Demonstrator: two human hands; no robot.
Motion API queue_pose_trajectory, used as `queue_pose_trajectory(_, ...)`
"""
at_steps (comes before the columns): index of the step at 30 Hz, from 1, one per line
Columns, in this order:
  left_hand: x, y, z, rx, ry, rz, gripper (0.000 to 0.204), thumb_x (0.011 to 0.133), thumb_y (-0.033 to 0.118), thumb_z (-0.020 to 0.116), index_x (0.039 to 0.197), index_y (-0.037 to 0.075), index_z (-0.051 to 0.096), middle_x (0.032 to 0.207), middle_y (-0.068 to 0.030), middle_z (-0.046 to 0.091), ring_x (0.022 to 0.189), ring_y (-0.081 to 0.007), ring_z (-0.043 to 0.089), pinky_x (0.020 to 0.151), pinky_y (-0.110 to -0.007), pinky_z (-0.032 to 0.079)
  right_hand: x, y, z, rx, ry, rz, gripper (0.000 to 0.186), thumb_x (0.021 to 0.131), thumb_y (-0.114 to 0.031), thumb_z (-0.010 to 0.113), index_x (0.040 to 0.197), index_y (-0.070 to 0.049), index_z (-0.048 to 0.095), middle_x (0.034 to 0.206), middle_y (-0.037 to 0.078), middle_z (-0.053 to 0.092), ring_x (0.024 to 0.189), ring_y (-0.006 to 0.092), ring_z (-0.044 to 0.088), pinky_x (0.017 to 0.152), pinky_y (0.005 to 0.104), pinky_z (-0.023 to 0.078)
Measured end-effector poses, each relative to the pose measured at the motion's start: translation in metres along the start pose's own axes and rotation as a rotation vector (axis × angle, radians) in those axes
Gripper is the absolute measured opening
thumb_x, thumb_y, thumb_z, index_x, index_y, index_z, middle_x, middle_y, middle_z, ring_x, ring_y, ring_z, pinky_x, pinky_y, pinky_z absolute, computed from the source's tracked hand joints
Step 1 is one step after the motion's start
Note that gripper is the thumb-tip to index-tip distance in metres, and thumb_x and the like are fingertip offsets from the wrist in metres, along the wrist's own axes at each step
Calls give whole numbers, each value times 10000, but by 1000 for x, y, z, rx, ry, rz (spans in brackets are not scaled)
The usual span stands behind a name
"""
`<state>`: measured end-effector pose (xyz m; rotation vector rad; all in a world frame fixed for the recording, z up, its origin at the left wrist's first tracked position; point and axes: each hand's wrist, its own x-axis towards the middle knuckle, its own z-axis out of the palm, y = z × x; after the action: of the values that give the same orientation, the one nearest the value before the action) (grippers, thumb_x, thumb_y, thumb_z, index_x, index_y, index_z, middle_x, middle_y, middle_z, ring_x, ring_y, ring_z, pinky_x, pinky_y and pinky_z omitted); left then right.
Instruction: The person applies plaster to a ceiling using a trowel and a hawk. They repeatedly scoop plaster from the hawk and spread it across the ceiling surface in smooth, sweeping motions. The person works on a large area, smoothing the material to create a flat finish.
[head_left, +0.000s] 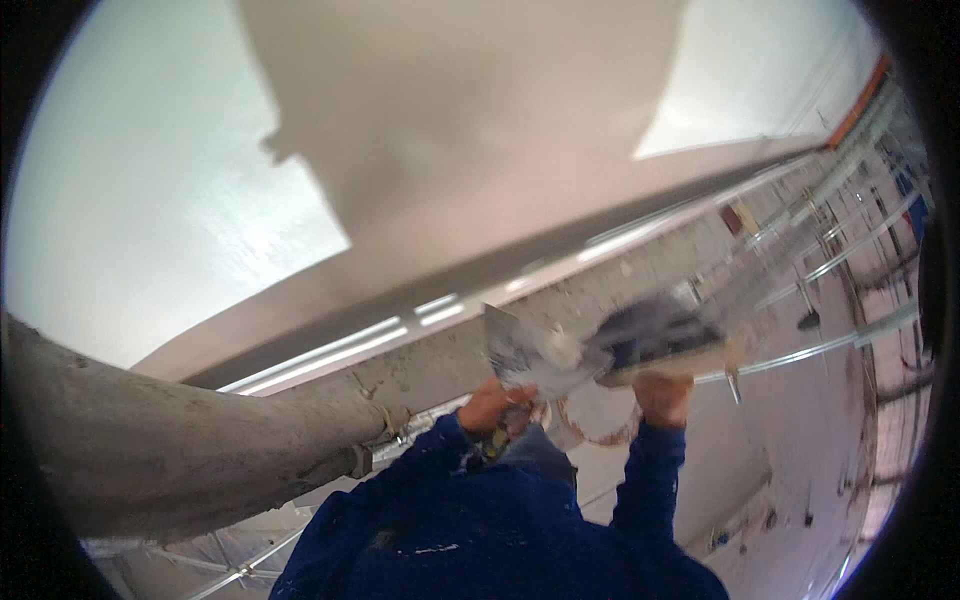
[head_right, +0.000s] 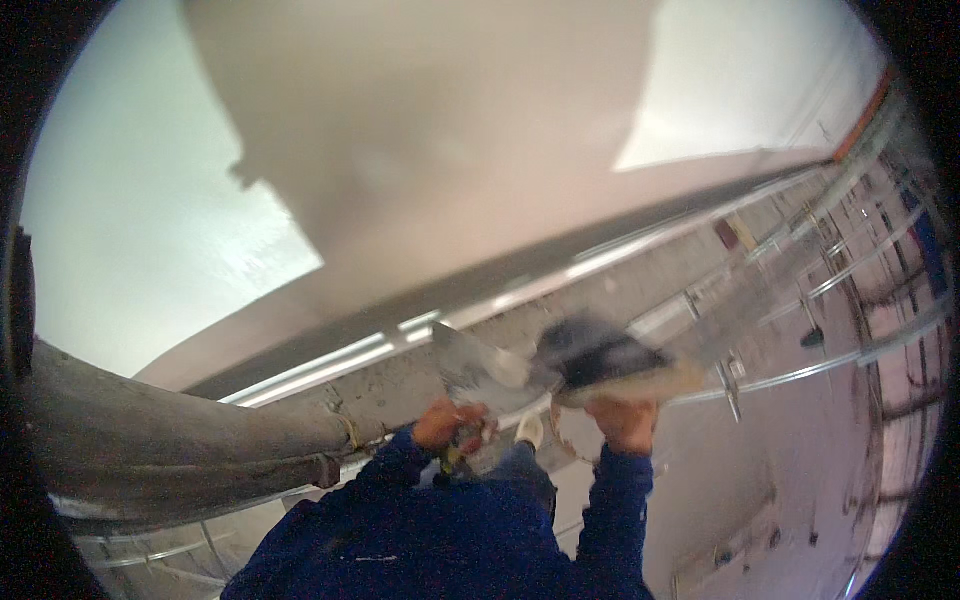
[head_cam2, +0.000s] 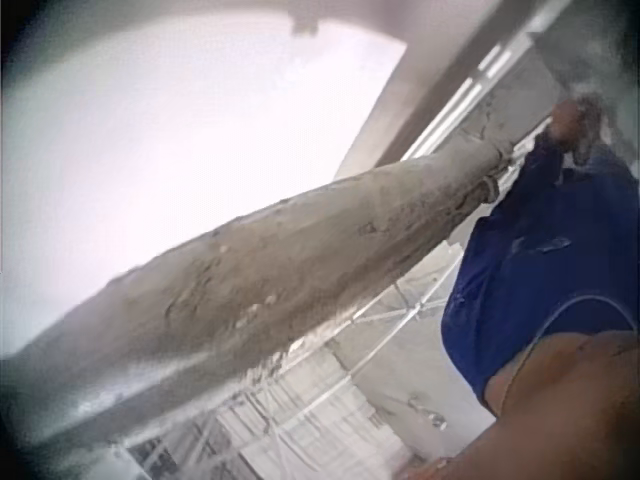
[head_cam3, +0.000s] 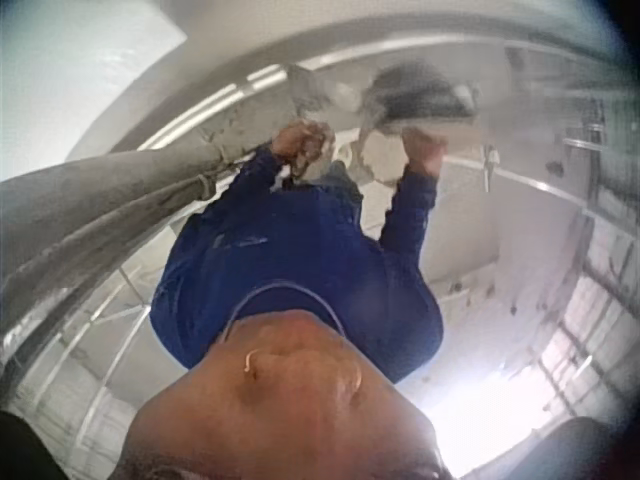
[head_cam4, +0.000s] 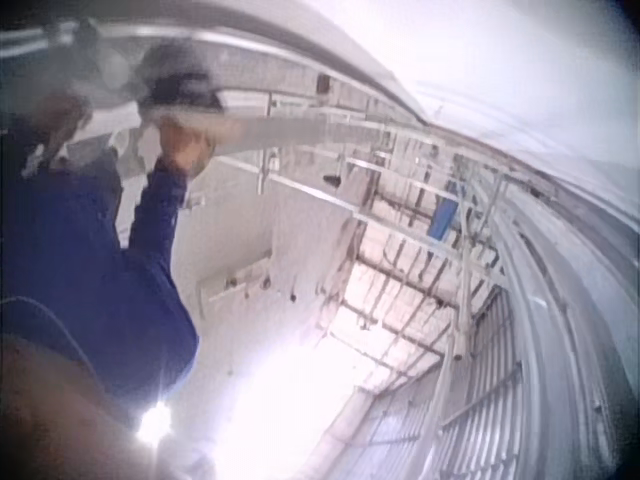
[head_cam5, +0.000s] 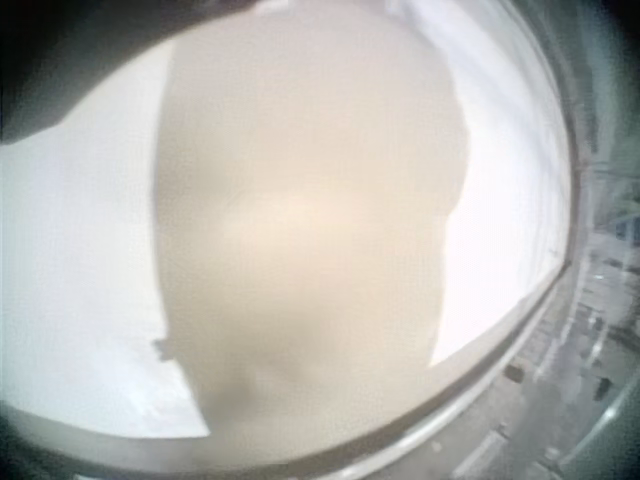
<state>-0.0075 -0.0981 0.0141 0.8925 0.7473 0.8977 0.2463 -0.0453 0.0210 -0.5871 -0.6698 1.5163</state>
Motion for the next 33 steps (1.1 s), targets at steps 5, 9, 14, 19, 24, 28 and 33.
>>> queue_pose_trajectory(5, 32, 14, 18, -236, -92, 21, 260, 844, 242, 501, 917, -7, 500, 656, -87, 552, 378, -115, 456, 316, -254, 361, 0, -27, -21, -915, -121, 145, 492, 537, 15, 608, 1026, -14, 562, 960, 56, 584, 897, 171, 539, 791, 272, 412)
queue_pose_trajectory(9, 58, 22, 20, -133, -8, 165, 248, 855, 252, 487, 884, 8, 512, 655, -64, 540, 396, -109, 453, 359, -239, 378, 15, -35, -42, -650, -107, 165, 498, 586, -48, 577, 1077, -17, 505, 992, 55, 542, 911, 211, 520, 803, 321, 419)
queue_pose_trajectory(14, 92, 30, 31, 24, 188, 248, 195, 830, 228, 545, 846, 34, 542, 651, -20, 517, 481, -96, 462, 444, -233, 379, 51, -32, -94, 136, 304, 221, 519, 609, -65, 543, 1117, -52, 436, 1015, 71, 475, 926, 232, 489, 791, 348, 435)
queue_pose_trajectory(19, 117, 33, 53, 41, 255, 235, 183, 820, 215, 564, 852, 35, 550, 646, -8, 514, 507, -91, 457, 465, -228, 377, 85, -48, -73, 143, 208, 308, 374, 666, -160, 528, 1008, -18, 475, 877, 78, 498, 817, 235, 523, 766, 336, 444)
queue_pose_trajectory(24, 114, 7, 53, 23, 419, 175, 230, 828, 216, 545, 933, 15, 581, 652, -5, 518, 533, -104, 468, 487, -249, 384, 153, -72, -86, -94, 138, 122, 292, 671, -170, 532, 918, -21, 482, 825, 72, 487, 783, 221, 524, 730, 333, 452)
queue_pose_trajectory(28, 91, -29, 37, -44, 609, 25, 304, 840, 214, 511, 1039, -9, 570, 686, -41, 528, 571, -127, 490, 524, -269, 406, 224, -129, -52, -305, 16, -163, 244, 708, -98, 536, 935, -29, 480, 853, 61, 482, 816, 193, 506, 730, 336, 439)
queue_pose_trajectory(33, 53, -47, 45, -301, 858, 222, 188, 811, 179, 536, 811, -5, 573, 655, -59, 515, 486, -128, 452, 470, -268, 386, 317, -165, 33, -689, 5, -580, 436, 673, -54, 525, 1101, 1, 465, 813, 49, 494, 741, 122, 471, 636, 258, 399)
